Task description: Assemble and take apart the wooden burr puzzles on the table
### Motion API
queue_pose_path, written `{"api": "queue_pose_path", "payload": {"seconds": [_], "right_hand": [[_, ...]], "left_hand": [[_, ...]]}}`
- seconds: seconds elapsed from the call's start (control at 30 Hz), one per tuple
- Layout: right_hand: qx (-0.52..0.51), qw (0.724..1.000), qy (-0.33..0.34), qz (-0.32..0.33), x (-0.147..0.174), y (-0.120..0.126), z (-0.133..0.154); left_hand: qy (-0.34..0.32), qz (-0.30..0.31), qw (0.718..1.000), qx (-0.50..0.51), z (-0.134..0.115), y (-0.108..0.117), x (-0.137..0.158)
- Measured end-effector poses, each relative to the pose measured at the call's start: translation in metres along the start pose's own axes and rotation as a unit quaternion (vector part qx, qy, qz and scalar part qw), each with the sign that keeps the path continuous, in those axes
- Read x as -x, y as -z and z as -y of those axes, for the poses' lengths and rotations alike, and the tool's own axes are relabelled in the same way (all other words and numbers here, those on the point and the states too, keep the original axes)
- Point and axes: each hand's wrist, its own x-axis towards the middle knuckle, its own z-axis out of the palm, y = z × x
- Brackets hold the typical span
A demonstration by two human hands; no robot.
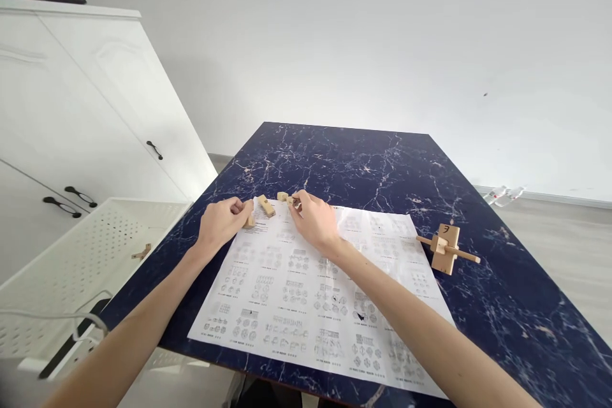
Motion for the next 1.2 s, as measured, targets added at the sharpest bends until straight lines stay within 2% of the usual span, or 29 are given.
{"api": "queue_pose_path", "payload": {"seconds": [0.13, 0.33, 0.5, 0.6, 0.73, 0.97, 1.07, 1.2], "right_hand": [[0.027, 1.0, 0.014, 0.001, -0.007, -0.021, 0.003], [0.019, 0.997, 0.071, 0.026, 0.0, -0.029, 0.008], [-0.027, 0.989, 0.126, 0.068, 0.011, -0.025, 0.013], [-0.048, 0.986, 0.136, 0.08, 0.025, -0.012, 0.012], [-0.07, 0.989, 0.097, 0.086, 0.06, 0.021, 0.002], [-0.069, 0.994, -0.035, 0.082, 0.147, 0.083, -0.022], [-0.067, 0.993, -0.084, 0.053, 0.178, 0.092, -0.029], [-0.092, 0.989, -0.118, 0.013, 0.202, 0.089, -0.038]], "left_hand": [[-0.041, -0.023, 0.998, -0.035, 0.005, -0.006, 0.003], [-0.1, -0.063, 0.993, -0.017, 0.014, -0.011, 0.002], [-0.194, -0.017, 0.98, 0.039, 0.01, -0.014, 0.005], [-0.222, 0.032, 0.973, 0.051, 0.007, -0.015, 0.009], [-0.226, 0.096, 0.968, 0.054, 0.006, -0.013, 0.01], [-0.238, 0.106, 0.962, 0.077, 0.008, -0.013, 0.007], [-0.241, 0.105, 0.962, 0.08, 0.007, -0.013, 0.006], [-0.241, 0.104, 0.962, 0.08, 0.007, -0.013, 0.006]]}}
